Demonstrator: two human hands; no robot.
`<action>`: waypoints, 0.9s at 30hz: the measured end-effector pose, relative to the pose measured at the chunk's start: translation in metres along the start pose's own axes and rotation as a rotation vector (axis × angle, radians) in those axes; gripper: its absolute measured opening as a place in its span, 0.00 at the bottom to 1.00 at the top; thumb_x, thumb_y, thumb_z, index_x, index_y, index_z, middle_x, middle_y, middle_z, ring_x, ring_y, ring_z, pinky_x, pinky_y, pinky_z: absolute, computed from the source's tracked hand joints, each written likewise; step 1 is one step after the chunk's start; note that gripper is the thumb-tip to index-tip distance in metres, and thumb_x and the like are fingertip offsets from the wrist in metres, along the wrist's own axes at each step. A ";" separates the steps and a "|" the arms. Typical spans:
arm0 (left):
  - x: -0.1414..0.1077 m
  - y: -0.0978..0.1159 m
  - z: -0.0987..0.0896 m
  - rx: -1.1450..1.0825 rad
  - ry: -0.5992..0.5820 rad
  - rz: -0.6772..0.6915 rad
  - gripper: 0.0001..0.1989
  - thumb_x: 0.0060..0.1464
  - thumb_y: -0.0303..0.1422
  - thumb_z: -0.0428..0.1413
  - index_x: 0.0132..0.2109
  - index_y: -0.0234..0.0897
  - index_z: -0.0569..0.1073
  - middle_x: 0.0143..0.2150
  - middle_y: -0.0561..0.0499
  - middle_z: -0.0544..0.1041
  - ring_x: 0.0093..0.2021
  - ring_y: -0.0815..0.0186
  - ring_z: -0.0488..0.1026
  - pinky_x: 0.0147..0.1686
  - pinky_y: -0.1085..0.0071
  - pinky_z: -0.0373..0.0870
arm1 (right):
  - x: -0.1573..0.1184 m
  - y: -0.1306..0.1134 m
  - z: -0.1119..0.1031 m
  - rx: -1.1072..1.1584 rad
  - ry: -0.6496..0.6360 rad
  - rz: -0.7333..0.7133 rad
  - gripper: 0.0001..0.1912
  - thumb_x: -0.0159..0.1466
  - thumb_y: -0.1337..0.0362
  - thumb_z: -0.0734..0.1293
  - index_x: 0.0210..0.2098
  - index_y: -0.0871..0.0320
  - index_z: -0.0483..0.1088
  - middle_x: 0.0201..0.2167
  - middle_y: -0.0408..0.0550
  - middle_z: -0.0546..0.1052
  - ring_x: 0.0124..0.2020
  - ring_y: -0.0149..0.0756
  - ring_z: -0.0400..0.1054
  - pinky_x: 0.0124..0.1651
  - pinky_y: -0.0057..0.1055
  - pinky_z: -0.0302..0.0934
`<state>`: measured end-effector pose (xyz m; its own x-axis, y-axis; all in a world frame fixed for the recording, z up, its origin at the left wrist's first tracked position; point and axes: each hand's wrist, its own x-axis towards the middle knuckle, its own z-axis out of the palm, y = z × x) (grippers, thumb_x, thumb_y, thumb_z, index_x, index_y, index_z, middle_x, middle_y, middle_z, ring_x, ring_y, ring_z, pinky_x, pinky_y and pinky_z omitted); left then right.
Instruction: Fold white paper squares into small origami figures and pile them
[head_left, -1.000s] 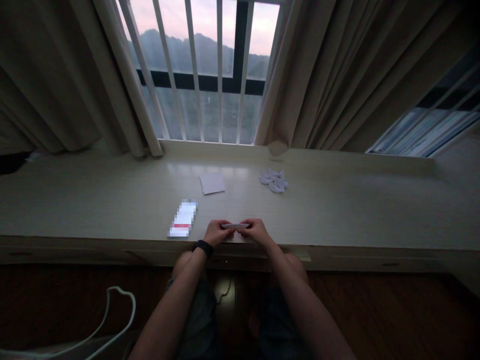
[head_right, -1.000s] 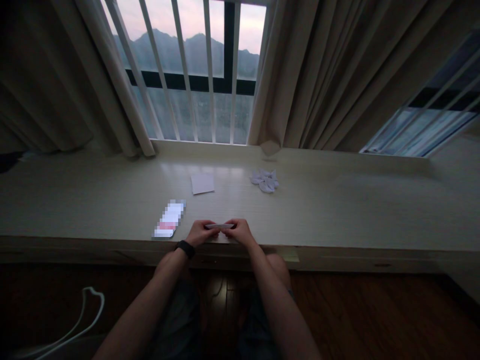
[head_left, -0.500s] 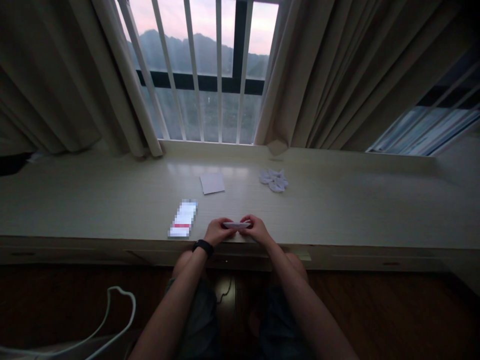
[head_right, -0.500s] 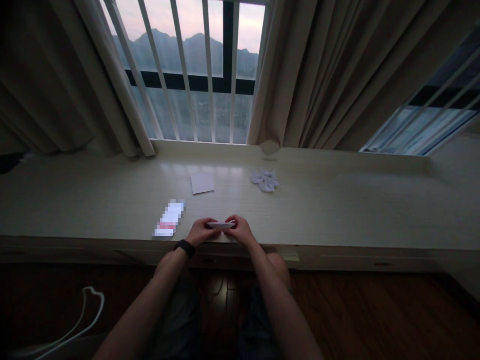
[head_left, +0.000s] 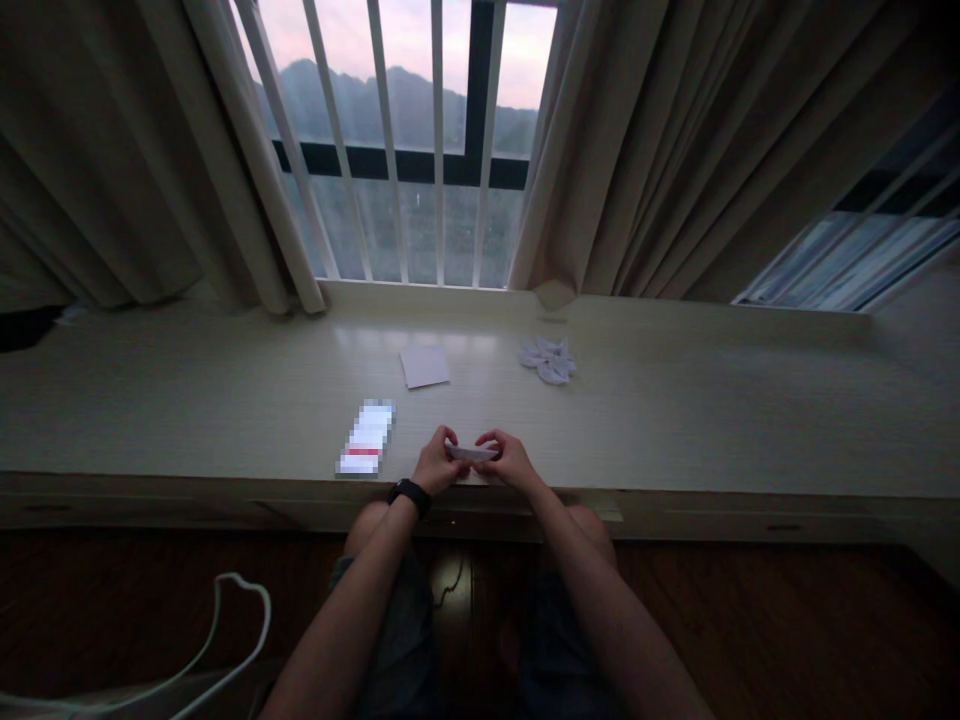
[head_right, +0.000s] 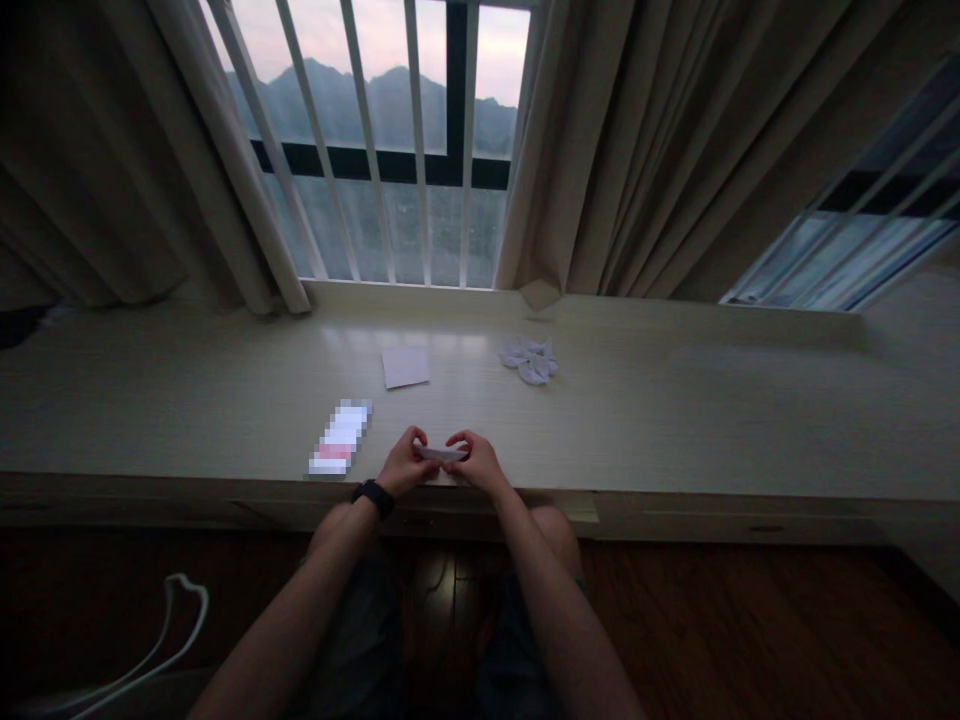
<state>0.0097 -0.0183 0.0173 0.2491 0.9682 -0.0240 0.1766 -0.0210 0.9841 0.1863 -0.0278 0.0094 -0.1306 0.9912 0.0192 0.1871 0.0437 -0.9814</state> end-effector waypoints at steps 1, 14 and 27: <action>0.000 -0.001 0.000 0.001 0.018 0.002 0.22 0.39 0.29 0.62 0.42 0.38 0.64 0.20 0.60 0.72 0.21 0.70 0.71 0.22 0.77 0.63 | -0.001 -0.001 0.000 0.025 -0.001 0.000 0.22 0.42 0.64 0.73 0.37 0.60 0.69 0.23 0.42 0.76 0.23 0.33 0.70 0.25 0.26 0.61; 0.003 -0.004 -0.003 -0.116 0.085 0.026 0.26 0.39 0.42 0.65 0.43 0.35 0.66 0.31 0.50 0.77 0.32 0.64 0.76 0.32 0.70 0.72 | 0.000 -0.001 0.001 0.191 0.100 0.020 0.20 0.52 0.49 0.70 0.32 0.61 0.74 0.28 0.50 0.78 0.28 0.38 0.73 0.33 0.32 0.67; 0.006 -0.003 -0.006 -0.306 0.140 0.000 0.27 0.36 0.37 0.68 0.42 0.33 0.67 0.42 0.42 0.77 0.38 0.60 0.76 0.37 0.64 0.74 | 0.003 0.007 0.002 -0.040 0.017 -0.051 0.11 0.53 0.58 0.67 0.32 0.59 0.74 0.25 0.45 0.77 0.25 0.34 0.70 0.30 0.28 0.63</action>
<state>0.0050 -0.0109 0.0154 0.1123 0.9935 -0.0201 -0.1226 0.0339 0.9919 0.1852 -0.0250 0.0023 -0.1240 0.9896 0.0722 0.2192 0.0983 -0.9707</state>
